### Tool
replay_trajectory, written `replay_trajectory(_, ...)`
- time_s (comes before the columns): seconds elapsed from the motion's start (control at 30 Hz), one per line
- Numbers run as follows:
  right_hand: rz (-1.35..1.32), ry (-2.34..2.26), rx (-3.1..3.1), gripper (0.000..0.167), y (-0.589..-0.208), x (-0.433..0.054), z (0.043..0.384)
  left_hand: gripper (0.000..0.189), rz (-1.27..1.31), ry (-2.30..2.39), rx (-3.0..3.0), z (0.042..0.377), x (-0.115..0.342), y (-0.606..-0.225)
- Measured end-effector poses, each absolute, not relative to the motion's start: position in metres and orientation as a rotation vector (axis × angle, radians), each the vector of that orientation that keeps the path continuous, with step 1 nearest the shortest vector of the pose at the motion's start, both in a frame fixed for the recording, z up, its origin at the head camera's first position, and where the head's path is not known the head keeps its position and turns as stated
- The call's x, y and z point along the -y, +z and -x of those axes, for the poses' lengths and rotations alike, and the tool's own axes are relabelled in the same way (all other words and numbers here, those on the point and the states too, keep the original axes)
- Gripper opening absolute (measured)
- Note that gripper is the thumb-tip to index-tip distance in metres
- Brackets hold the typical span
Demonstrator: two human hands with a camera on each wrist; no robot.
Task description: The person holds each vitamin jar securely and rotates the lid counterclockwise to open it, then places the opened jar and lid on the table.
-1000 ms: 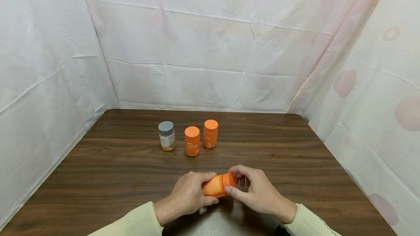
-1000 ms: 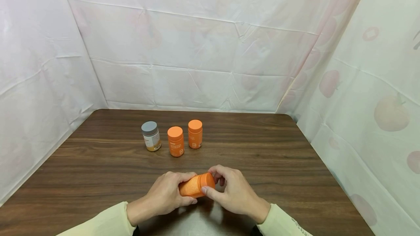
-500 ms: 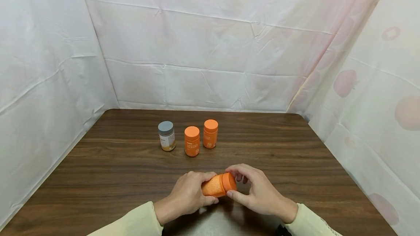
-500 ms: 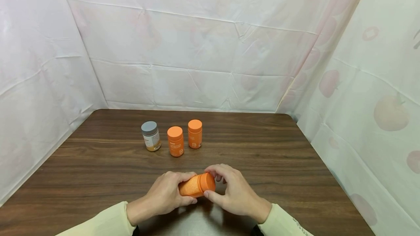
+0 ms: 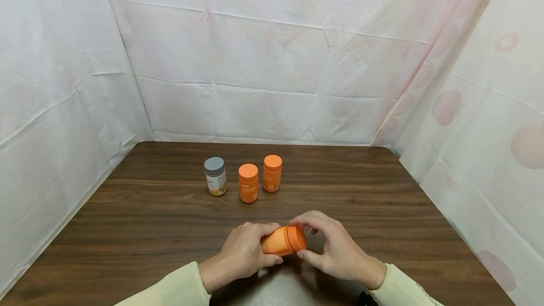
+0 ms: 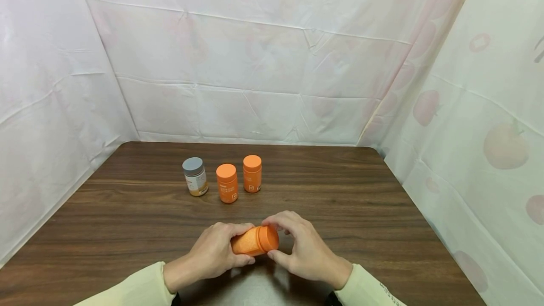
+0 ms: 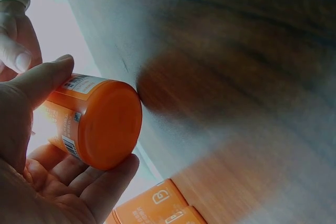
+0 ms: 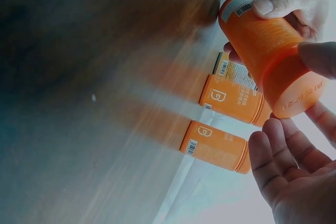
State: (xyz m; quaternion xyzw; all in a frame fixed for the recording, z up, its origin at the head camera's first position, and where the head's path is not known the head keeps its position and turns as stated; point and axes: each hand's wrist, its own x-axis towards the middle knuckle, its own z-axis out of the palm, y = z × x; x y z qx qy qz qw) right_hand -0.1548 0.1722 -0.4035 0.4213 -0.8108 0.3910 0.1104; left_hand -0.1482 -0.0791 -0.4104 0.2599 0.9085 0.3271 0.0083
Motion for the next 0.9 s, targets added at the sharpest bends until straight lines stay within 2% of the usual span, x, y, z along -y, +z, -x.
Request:
replay_trajectory(0.33,-1.258,1.114,2.359,0.066,-0.4009,-0.1714,0.1541,0.04,-0.812,1.011,-2.846,0.1488,0.0797,-0.411)
replay_trajectory(0.67,-0.988,1.126,2.502,0.04,-0.403,-0.1683,0.1508,0.039,-0.81,1.014,-2.842,0.1484,0.0788,-0.4105)
replay_trajectory(0.9,-0.875,1.136,2.599,0.03,-0.4021,-0.1673,0.1501,0.039,-0.814,1.024,-2.834,0.1483,0.0786,-0.4107)
